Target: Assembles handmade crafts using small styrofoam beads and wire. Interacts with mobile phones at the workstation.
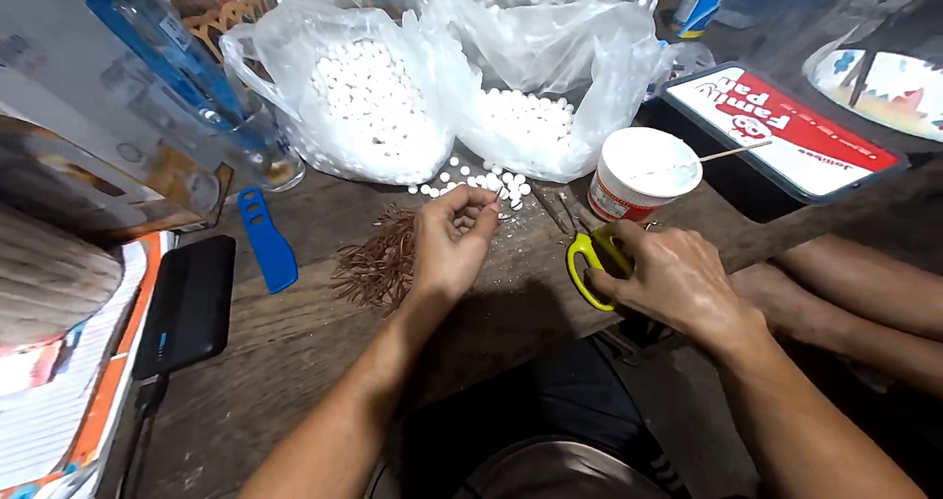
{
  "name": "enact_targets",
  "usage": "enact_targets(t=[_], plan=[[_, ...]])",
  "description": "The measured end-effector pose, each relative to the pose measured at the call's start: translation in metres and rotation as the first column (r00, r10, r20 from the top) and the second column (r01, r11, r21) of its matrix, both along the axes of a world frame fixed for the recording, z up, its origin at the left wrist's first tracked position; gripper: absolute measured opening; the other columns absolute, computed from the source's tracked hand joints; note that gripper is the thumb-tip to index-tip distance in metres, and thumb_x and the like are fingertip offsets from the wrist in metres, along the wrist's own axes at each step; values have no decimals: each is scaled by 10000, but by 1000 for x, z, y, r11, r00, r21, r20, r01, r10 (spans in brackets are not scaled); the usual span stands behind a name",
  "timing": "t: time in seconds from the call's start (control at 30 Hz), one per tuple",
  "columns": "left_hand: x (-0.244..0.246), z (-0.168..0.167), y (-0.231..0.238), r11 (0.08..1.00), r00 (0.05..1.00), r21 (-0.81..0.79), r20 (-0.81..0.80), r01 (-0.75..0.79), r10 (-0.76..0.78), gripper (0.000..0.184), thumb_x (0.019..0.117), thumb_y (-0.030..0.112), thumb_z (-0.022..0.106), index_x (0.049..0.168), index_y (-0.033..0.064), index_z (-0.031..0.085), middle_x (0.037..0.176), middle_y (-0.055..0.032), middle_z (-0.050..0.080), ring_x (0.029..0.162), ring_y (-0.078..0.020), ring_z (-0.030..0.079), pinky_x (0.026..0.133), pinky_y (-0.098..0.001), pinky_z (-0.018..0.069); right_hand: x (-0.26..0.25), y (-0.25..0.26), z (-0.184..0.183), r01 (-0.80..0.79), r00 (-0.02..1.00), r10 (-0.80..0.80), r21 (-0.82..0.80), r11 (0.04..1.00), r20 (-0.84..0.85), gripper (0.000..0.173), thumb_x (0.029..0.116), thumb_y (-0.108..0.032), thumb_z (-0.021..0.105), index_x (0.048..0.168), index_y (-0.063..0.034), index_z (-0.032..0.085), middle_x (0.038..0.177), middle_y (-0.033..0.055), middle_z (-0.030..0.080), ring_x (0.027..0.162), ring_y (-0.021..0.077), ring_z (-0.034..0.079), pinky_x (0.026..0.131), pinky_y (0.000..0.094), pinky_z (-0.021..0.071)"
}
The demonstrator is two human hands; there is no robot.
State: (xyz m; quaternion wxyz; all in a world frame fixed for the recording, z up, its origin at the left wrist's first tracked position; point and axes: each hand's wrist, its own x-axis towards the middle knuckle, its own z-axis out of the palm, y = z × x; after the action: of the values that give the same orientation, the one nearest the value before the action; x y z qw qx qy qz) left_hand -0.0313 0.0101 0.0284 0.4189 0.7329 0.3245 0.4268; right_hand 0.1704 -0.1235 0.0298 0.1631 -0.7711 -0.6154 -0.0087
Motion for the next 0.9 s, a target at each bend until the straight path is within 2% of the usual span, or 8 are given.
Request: enact_targets(t=[0.13,0.17,0.23,0.3,0.37,0.43,0.57,0.9], plan=[[2,-1,0,1000,999,3,37,6,-6,56,952,-4,627,965,6,680,799,-2,655,643,-1,611,631,-171,540,14,-7,-5,-15,990,29,97,995,-141,368,809,-261,706,1062,7,710,763,156,670,688,348,651,612,569,488],[2,-1,-1,1000,999,-2,43,11,-11,52,949,-12,629,961,2,678,798,-4,653,639,-1,608,626,-169,540,17,-11,-6,-11,975,35,110,994,-220,395,807,-265,693,1103,-4,704,800,125,681,692,272,642,618,502,498],[2,-2,-1,1000,999,8,36,13,-13,51,950,-15,633,961,-3,681,801,-14,652,634,0,600,615,-162,528,23,-18,-11,2,909,67,166,986,-411,424,795,-259,676,1160,-43,689,884,14,702,710,53,636,628,259,531],[3,-3,0,1000,999,21,33,10,-10,58,949,-12,635,967,-4,690,796,-18,652,626,2,595,603,-154,520,17,-23,-15,-18,787,199,301,954,-583,397,803,-187,666,1160,-16,668,947,-28,701,755,-39,645,656,135,547],[3,-3,0,999,999,32,32,17,-18,62,948,-13,637,974,-8,693,800,-23,658,626,3,600,606,-154,525,8,-24,-17,-49,697,332,419,907,-636,397,829,-146,677,1189,21,651,977,-37,703,770,-50,649,665,116,553],[1,-2,-1,999,999,36,21,29,-30,62,946,-15,641,982,-4,690,803,-16,662,627,6,601,605,-151,525,4,-18,-21,-128,664,443,493,861,-602,501,854,-191,724,1282,47,617,1020,-37,702,810,-55,642,702,120,555],[1,-1,-1,998,998,38,29,52,-53,63,946,-19,644,983,-6,694,796,-3,662,623,18,597,611,-143,525,4,-3,-27,-252,725,484,464,849,-490,777,769,-444,806,1352,32,615,1078,19,696,841,-82,549,728,98,474],[2,-1,-2,995,998,72,13,67,-68,69,944,-25,641,976,-7,699,789,10,653,629,41,576,615,-120,502,4,10,-30,-248,787,451,455,855,-420,706,769,-452,789,1315,-22,666,1050,46,685,819,-49,552,697,118,466]])
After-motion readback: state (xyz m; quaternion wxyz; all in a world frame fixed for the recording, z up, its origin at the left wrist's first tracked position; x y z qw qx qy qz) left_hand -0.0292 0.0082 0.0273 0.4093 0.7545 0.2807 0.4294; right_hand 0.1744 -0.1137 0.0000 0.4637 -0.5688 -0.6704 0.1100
